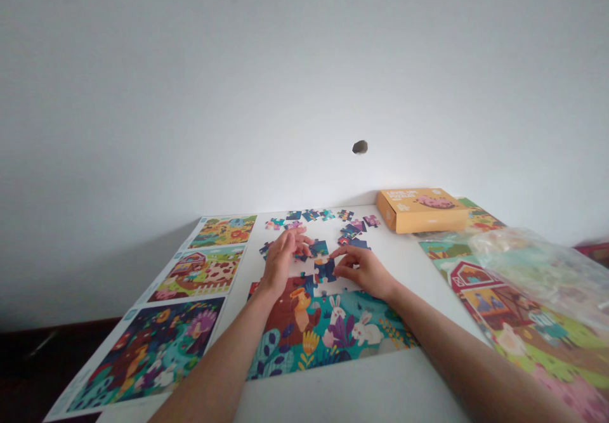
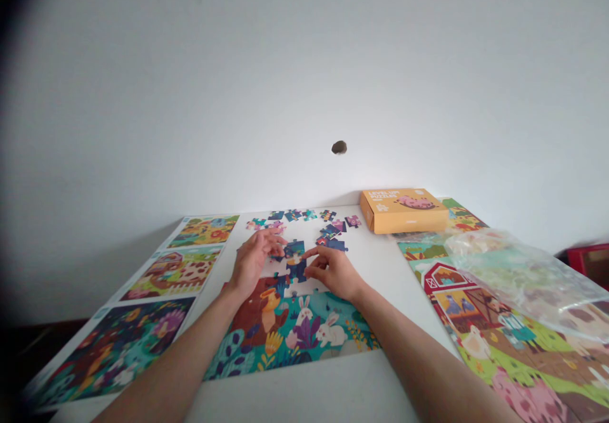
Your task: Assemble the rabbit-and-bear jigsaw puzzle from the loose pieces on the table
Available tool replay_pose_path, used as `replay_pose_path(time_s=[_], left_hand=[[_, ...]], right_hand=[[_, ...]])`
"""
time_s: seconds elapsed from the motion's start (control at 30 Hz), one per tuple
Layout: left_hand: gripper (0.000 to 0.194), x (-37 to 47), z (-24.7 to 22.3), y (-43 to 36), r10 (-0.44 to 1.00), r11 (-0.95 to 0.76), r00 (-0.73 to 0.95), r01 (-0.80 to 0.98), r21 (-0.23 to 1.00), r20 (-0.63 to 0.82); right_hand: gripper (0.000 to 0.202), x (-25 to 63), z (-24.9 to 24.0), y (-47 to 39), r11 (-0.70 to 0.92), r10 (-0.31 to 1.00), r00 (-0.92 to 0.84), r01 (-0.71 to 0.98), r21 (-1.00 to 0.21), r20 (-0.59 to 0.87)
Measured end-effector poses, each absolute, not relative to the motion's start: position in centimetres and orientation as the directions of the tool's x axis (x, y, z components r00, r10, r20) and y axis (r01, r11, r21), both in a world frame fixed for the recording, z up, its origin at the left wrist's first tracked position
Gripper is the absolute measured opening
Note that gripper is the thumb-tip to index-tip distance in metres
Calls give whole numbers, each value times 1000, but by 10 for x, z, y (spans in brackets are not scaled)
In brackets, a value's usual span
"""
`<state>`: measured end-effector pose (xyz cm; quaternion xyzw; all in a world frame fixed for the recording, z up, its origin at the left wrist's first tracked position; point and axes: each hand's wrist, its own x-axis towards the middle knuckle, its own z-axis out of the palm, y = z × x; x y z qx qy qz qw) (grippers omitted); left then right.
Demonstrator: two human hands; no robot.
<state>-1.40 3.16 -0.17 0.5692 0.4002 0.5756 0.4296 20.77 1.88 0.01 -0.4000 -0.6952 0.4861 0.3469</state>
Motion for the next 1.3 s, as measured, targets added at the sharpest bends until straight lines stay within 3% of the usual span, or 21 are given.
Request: replay_pose_path(time_s=[0.1, 0.4, 0.57, 0.83, 1.3], left_hand=[[52, -15, -6, 34, 968, -247, 10, -133, 960, 250], [60, -7, -1, 24, 977, -205, 70, 58, 977, 201], [59, -5, 3, 22, 976, -210, 72, 66, 975, 205], [57, -7, 1, 26, 975, -217, -46, 17, 976, 217], [62, -8, -3, 28, 973, -230, -9, 67, 971, 231]], right_hand=[[27, 207, 0, 17, 260, 866, -492, 300, -918, 85], [24, 206, 0, 16, 389, 848, -518, 471, -791, 109], [24, 207, -1, 16, 403, 843, -526, 486, -775, 109], [24, 206, -1, 18, 306, 893, -439, 429, -850, 100], [23, 206, 1, 15, 388, 855, -512, 524, -758, 84]])
